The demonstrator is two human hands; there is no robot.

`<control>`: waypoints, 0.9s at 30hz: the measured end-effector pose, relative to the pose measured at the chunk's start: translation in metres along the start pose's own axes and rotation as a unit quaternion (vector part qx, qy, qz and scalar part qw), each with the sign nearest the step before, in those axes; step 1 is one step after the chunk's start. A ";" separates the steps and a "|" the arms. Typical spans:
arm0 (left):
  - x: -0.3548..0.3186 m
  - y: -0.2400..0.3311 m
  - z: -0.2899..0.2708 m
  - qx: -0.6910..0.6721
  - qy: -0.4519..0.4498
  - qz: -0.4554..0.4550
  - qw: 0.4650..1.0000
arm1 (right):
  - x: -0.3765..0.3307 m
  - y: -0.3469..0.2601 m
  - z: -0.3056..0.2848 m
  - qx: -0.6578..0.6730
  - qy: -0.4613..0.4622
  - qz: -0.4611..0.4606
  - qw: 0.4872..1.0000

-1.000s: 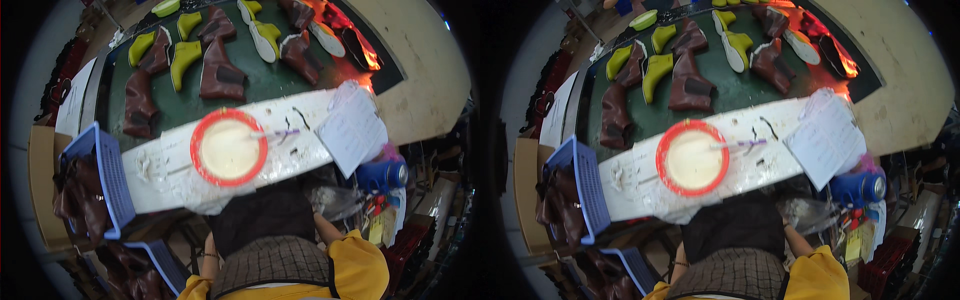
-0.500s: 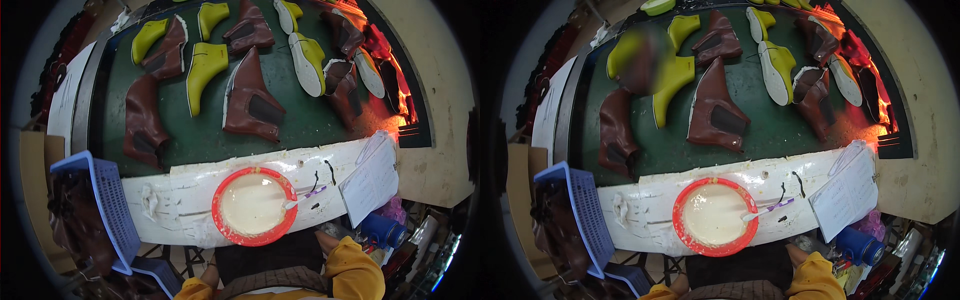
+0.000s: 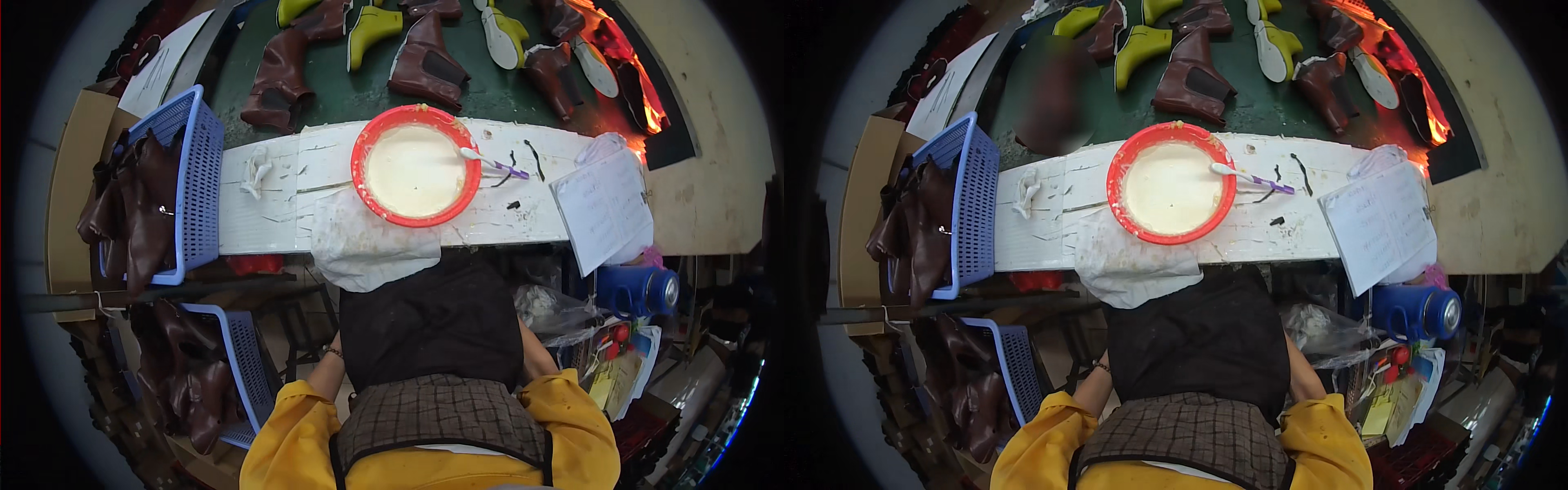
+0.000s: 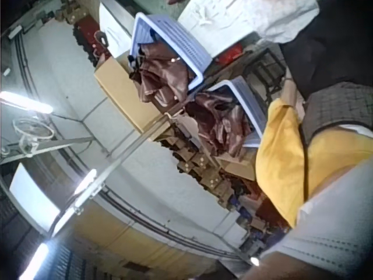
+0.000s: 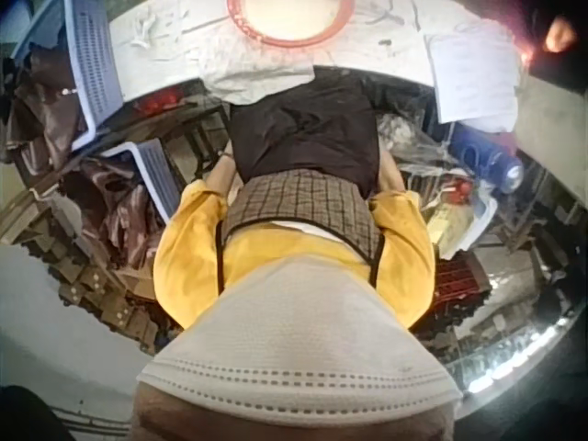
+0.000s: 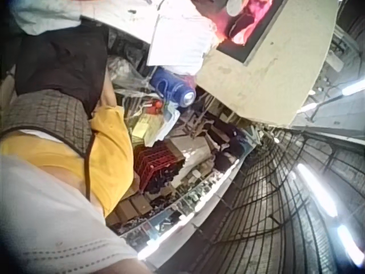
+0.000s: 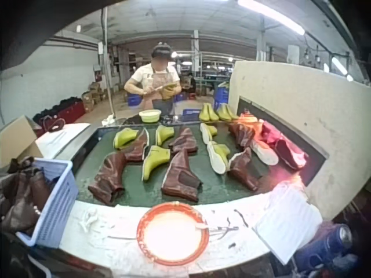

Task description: The recorder is applying white glue to the edges of leather shoe uppers using a small brush.

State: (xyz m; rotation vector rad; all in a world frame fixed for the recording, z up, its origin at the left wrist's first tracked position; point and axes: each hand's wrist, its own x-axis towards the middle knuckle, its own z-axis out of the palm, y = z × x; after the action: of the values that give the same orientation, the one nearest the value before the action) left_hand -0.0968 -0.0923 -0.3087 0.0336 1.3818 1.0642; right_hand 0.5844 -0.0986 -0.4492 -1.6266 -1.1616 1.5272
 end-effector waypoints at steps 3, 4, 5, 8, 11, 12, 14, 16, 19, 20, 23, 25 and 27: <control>-0.002 -0.003 0.003 -0.002 -0.005 -0.009 1.000 | -0.016 -0.006 -0.005 -0.023 0.009 0.001 1.000; 0.009 0.012 0.012 0.007 -0.012 -0.010 1.000 | -0.021 -0.002 -0.003 -0.023 0.020 0.000 1.000; 0.010 0.020 0.020 0.016 -0.019 -0.012 1.000 | -0.038 0.000 0.001 -0.024 0.031 -0.001 0.999; 0.000 -0.002 0.012 -0.020 -0.017 -0.007 1.000 | -0.020 -0.026 -0.010 -0.070 0.016 -0.017 0.997; -0.005 -0.006 0.008 -0.039 -0.027 -0.017 0.999 | 0.001 -0.066 -0.027 -0.110 0.023 -0.020 0.993; -0.004 -0.011 0.014 -0.044 -0.029 -0.021 0.998 | 0.017 -0.079 -0.025 -0.123 0.025 -0.019 0.992; -0.011 -0.018 0.010 -0.060 -0.019 -0.029 0.998 | 0.051 -0.095 0.003 -0.148 0.014 -0.015 0.989; -0.022 -0.036 0.010 -0.080 -0.003 -0.042 0.996 | 0.070 -0.128 0.001 -0.176 -0.004 -0.006 0.984; -0.023 -0.033 0.019 -0.071 -0.007 -0.043 0.997 | 0.141 -0.159 0.088 -0.186 0.006 -0.009 0.982; -0.021 -0.031 0.021 -0.077 -0.009 -0.040 0.996 | 0.177 -0.180 0.126 -0.197 0.006 -0.016 0.980; -0.015 -0.026 0.022 -0.106 -0.024 -0.030 0.994 | 0.272 -0.261 0.234 -0.240 0.008 -0.042 0.970; -0.014 -0.026 0.030 -0.108 -0.029 -0.034 0.993 | 0.292 -0.291 0.302 -0.255 0.015 -0.044 0.966; -0.012 -0.020 0.026 -0.092 -0.031 -0.045 0.994 | 0.279 -0.296 0.348 -0.257 0.026 -0.033 0.966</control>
State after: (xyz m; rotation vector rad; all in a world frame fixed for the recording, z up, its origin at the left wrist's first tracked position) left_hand -0.0624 -0.0964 -0.3045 -0.1291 1.2137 1.1023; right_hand 0.1738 0.2322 -0.3596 -1.9148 -1.6617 1.1892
